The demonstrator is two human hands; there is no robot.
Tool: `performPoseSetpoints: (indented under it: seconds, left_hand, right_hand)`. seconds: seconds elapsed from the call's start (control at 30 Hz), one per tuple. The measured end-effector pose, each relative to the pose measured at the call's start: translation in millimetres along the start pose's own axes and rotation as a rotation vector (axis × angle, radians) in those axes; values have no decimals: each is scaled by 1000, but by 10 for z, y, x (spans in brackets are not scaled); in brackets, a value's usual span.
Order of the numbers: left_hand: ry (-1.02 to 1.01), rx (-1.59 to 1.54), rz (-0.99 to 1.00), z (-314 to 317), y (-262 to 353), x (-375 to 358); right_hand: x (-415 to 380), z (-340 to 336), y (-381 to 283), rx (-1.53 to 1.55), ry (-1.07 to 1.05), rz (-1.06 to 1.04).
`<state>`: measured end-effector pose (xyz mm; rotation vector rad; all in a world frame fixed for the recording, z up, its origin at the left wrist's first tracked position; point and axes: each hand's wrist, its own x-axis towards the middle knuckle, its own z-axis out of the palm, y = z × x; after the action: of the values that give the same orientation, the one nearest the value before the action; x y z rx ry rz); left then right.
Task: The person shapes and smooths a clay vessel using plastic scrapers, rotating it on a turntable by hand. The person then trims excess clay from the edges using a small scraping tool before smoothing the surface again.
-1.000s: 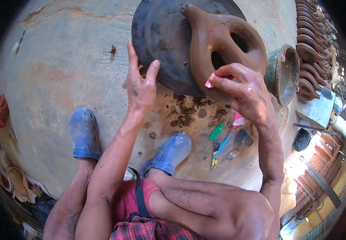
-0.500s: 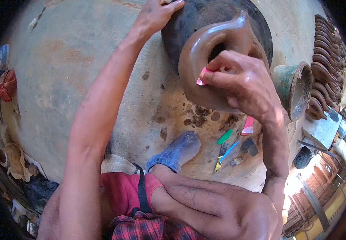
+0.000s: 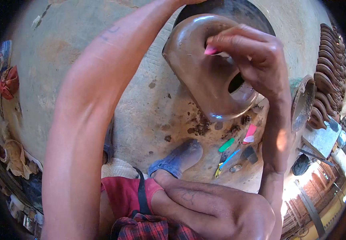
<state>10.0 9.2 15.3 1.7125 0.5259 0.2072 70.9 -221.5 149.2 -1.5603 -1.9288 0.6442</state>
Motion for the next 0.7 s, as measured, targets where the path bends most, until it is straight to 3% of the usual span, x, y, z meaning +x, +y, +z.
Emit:
performPoseSetpoints:
  seconds: [0.03,0.13,0.17,0.23,0.3,0.43,0.5,0.7]
  left_hand:
    - [3,3,0,-25,-41,-21]
    - [74,-622,-165,-156,-327,-380]
    - [5,-602,-36,-255,-658,-582]
    - [320,-833,-219,-120,-369,-1403]
    - [389,-914,-225,292,-283,-1959]
    - [392,-1145,-209,833,-23,-2197]
    - [528,-1101,-140,846,9,-2092]
    - [469,-1162,-31,652,34,-1810]
  right_hand:
    - [23,76,52,-2,137,3]
    - [126,236,18,-245,343,48]
    - [153,265,16,-261,343,46]
    - [169,313,10,-301,341,30]
    - [184,351,-22,-324,336,3]
    - [169,271,-8,-290,217,-14]
    - [172,119,-22,-199,7,-41]
    - [196,-134,118,-120,-180,-163]
